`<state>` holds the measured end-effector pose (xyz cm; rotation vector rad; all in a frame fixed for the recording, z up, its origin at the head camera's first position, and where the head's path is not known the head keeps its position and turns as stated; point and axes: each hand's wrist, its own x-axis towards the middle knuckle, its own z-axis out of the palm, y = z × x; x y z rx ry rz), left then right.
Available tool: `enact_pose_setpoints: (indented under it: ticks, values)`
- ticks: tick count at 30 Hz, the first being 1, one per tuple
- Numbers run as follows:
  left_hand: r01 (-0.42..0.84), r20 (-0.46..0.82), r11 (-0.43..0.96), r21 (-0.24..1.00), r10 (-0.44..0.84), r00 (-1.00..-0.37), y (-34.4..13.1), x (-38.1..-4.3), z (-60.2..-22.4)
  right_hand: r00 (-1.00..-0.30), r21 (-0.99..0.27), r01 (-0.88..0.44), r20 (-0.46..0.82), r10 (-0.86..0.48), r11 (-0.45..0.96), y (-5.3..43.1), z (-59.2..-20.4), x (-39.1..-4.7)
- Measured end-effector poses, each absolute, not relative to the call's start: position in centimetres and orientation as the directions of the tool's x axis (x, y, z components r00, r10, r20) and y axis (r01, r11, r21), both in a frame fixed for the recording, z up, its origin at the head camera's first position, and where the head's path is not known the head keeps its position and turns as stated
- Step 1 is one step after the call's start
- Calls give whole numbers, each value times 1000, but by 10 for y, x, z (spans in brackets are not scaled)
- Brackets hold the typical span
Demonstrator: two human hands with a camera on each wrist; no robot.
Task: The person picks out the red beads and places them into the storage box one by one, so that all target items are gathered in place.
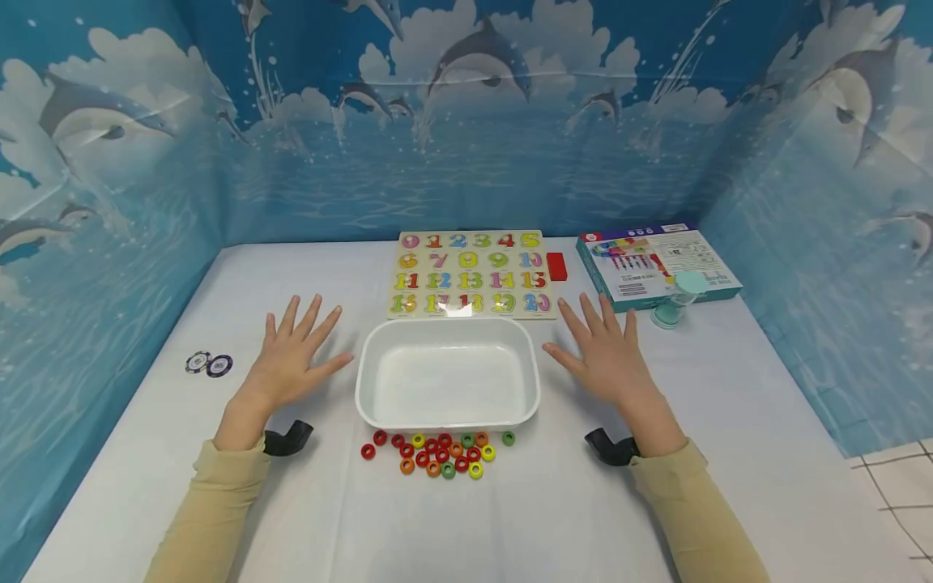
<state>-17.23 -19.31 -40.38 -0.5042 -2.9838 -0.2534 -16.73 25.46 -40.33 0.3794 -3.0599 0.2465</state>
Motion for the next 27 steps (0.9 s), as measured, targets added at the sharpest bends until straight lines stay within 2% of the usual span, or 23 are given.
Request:
enact_pose_setpoints:
  ticks: [4, 7, 10, 13, 17, 22, 27]
  values:
    - [410, 246, 803, 432, 332, -910, -192, -163, -390, -964, -322, -255, 155, -215, 912, 245, -385, -156]
    - [459, 339, 613, 644, 309, -889, -183, -149, -374, -945, -492, -296, 277, -175, 819, 233, -379, -141]
    - [508, 427, 384, 771, 279, -860, -175, -136, -368, -889, -625, -422, 429, -163, 657, 213, -365, -117]
    - [530, 481, 164, 832, 262, -836, -171, -132, -380, -843, -702, -533, 490, -223, 471, 196, -355, -95]
    - [504, 490, -22, 863, 277, -827, -169, -134, -412, -849, -808, -501, 391, -355, 309, 186, -361, -80]
    - [385, 421, -168, 907, 343, -840, -166, -134, -440, -826, -865, -441, 287, -485, 238, 175, -387, -72]
    - [277, 332, -190, 942, 400, -854, -162, -133, -456, -806, -864, -436, 250, -537, 251, 169, -428, -72]
